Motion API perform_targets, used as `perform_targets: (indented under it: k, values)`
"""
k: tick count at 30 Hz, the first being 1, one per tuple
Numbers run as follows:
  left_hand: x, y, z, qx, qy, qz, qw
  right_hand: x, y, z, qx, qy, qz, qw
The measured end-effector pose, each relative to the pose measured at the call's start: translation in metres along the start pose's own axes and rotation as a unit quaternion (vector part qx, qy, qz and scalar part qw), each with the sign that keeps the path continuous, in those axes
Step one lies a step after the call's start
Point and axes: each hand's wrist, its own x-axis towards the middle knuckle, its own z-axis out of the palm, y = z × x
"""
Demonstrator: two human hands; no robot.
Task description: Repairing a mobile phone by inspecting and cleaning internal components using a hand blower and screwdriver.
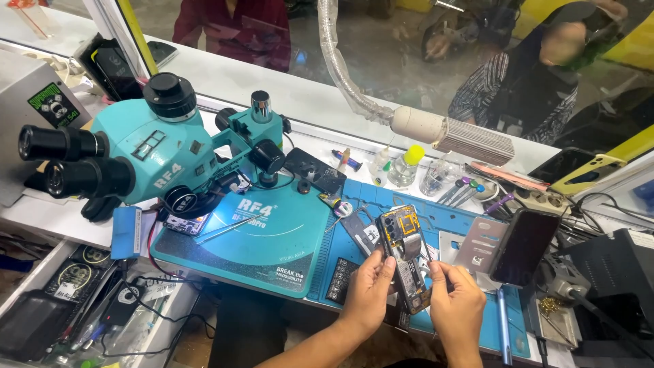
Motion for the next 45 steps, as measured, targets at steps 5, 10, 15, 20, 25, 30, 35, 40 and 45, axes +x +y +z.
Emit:
perform_targets:
  k: [5,10,15,20,25,30,35,40,45]
  values:
    - [-0.002,0.01,0.002,-0.022,-0.009,0.015,1.0,0.001,-0.002,-0.003,-0.001,-0.004,0.005,1.0]
    - [-0.002,0.011,0.003,-0.016,-0.008,-0.003,1.0,0.0,-0.003,-0.002,0.0,-0.006,0.016,1.0]
    - [-0.002,0.013,0.004,-0.009,-0.004,-0.021,1.0,0.0,-0.002,0.0,-0.005,0.001,0.0,1.0]
    - [-0.002,0.016,0.004,-0.018,-0.007,-0.004,1.0,0.001,0.001,0.001,-0.012,0.0,-0.005,1.0]
    - [-0.003,0.02,0.005,-0.009,-0.005,-0.01,1.0,0.001,0.001,0.001,-0.019,0.003,-0.013,1.0]
    - [0.0,0.015,0.006,-0.026,0.027,-0.032,0.999,0.001,-0.002,0.001,-0.01,0.009,-0.035,0.999]
    - [0.005,0.007,0.005,-0.056,0.035,-0.02,0.998,0.0,-0.004,0.001,0.0,0.008,-0.043,0.999]
    - [0.013,-0.01,0.005,-0.131,0.078,0.004,0.988,-0.001,0.005,0.005,0.027,0.037,-0.129,0.991]
    - [0.02,-0.005,0.0,-0.299,0.105,-0.04,0.947,-0.001,0.056,0.035,0.347,-0.051,0.193,0.916]
